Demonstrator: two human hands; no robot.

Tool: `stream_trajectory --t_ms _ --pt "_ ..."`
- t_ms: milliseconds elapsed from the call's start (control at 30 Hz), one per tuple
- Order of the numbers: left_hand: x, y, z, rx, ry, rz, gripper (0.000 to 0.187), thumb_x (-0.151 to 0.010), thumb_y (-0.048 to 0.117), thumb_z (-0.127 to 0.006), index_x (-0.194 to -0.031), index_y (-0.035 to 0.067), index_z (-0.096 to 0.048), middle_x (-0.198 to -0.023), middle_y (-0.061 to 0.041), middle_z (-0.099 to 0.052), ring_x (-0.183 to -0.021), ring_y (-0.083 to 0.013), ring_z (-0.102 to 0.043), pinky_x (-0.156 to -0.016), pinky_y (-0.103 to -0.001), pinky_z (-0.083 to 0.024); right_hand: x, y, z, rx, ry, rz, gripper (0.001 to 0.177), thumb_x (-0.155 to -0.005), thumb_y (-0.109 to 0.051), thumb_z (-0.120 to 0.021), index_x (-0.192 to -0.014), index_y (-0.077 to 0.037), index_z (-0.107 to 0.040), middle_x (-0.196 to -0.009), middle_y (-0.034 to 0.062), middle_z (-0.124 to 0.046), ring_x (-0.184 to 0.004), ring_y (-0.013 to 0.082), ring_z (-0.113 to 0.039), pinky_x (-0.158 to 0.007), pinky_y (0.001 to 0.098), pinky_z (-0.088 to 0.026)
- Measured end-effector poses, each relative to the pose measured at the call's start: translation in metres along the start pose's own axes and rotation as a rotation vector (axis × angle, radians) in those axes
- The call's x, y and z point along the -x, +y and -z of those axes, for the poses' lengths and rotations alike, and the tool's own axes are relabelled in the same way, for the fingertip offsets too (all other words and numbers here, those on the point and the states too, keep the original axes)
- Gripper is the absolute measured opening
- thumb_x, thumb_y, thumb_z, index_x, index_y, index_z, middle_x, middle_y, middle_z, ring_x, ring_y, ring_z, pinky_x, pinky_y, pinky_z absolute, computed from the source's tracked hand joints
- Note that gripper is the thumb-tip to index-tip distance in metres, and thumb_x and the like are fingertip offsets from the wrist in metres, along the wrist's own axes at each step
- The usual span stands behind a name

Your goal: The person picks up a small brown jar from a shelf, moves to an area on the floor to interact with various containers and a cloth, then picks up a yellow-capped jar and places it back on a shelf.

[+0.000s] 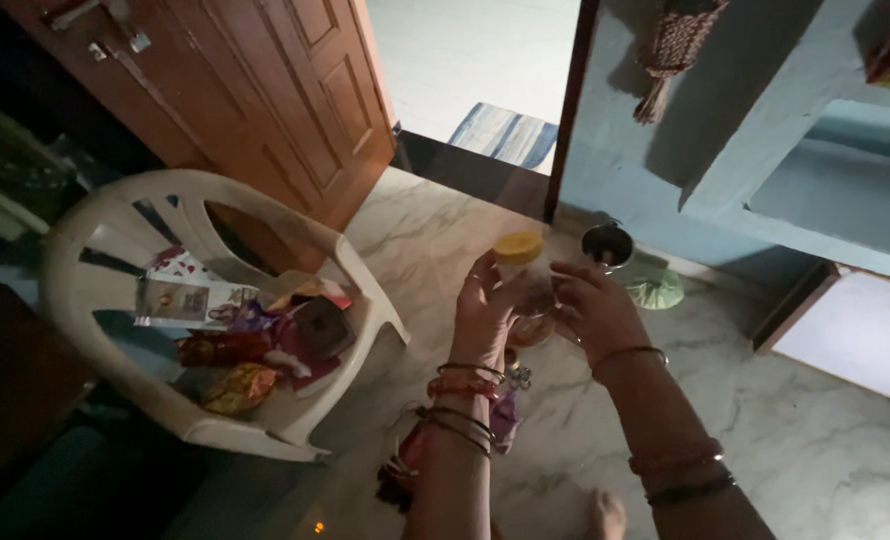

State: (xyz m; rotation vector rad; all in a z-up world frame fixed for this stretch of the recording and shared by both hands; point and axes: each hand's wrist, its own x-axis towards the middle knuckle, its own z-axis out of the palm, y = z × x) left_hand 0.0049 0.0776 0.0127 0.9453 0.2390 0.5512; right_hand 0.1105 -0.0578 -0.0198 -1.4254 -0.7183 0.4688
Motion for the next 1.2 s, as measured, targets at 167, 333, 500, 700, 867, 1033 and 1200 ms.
stream_trajectory --t_ms 167,333,500,700,867,1033,1200 --pt "0.001 -0.002 -0.008 0.027 -0.038 0.087 0.055 -0.093 0.008 -0.065 -0.146 0.001 -0.052 -0.123 -0.008 -0.066 -0.107 -0.0171 -0.069 -0.091 -0.032 -0.058 0.008 -0.015 0.005 -0.544 0.168 -0.310 0.042 -0.093 0.000 -0.054 -0.135 0.000 -0.057 -0.122 0.0148 -0.067 -0.107 0.0244 -0.070 -0.091 0.0358 -0.060" --pt "0.001 -0.011 -0.022 -0.105 -0.077 0.166 0.049 -0.092 0.003 -0.064 -0.141 -0.001 -0.062 -0.123 -0.012 -0.071 -0.090 -0.0187 -0.060 -0.078 -0.031 -0.049 0.021 -0.032 0.016 -0.530 0.218 -0.300 0.042 -0.097 -0.016 -0.049 -0.137 -0.005 -0.053 -0.119 0.0124 -0.067 -0.107 0.0268 -0.069 -0.092 0.0440 -0.059" --pt "0.002 -0.022 -0.044 -0.252 -0.187 0.037 0.046 -0.090 0.003 -0.071 -0.135 -0.001 -0.066 -0.124 -0.009 -0.072 -0.114 -0.0165 -0.067 -0.099 -0.031 -0.055 0.029 -0.045 0.041 -0.789 0.257 -0.335 0.049 -0.100 -0.036 -0.041 -0.136 -0.006 -0.055 -0.118 0.0188 -0.070 -0.107 0.0295 -0.071 -0.088 0.0475 -0.057" --pt "0.010 -0.047 -0.081 -0.289 -0.289 0.124 0.063 -0.076 0.004 -0.083 -0.136 0.004 -0.063 -0.124 -0.008 -0.068 -0.119 -0.0183 -0.066 -0.102 -0.034 -0.056 0.046 -0.052 0.070 -0.632 0.409 -0.323 0.046 -0.102 -0.034 -0.046 -0.146 -0.020 -0.051 -0.121 0.0117 -0.064 -0.105 0.0232 -0.067 -0.089 0.0426 -0.056" --pt "0.017 -0.089 -0.113 -0.156 -0.280 0.135 0.072 -0.074 0.010 -0.086 -0.139 0.006 -0.056 -0.129 -0.010 -0.064 -0.122 -0.0239 -0.063 -0.101 -0.039 -0.056 0.079 -0.041 0.111 -0.808 0.420 -0.188 0.048 -0.102 -0.030 -0.047 -0.147 -0.015 -0.051 -0.126 0.0080 -0.063 -0.113 0.0227 -0.063 -0.093 0.0397 -0.052" --pt "0.032 -0.125 -0.146 -0.291 -0.289 0.139 0.078 -0.073 0.010 -0.087 -0.142 0.002 -0.053 -0.135 -0.009 -0.061 -0.129 -0.0232 -0.058 -0.101 -0.037 -0.056 0.108 -0.042 0.151 -1.079 0.343 -0.053 0.049 -0.101 -0.025 -0.043 -0.140 0.004 -0.049 -0.130 0.0173 -0.062 -0.121 0.0315 -0.060 -0.104 0.0442 -0.048" --pt "0.051 -0.164 -0.177 -0.322 -0.416 0.147 0.067 -0.078 0.007 -0.086 -0.139 -0.008 -0.061 -0.130 -0.013 -0.068 -0.128 -0.0231 -0.062 -0.099 -0.038 -0.059 0.147 -0.053 0.187 -1.193 0.350 0.092 0.054 -0.096 -0.021 -0.039 -0.141 0.007 -0.047 -0.136 0.0220 -0.060 -0.126 0.0340 -0.057 -0.114 0.0469 -0.043"
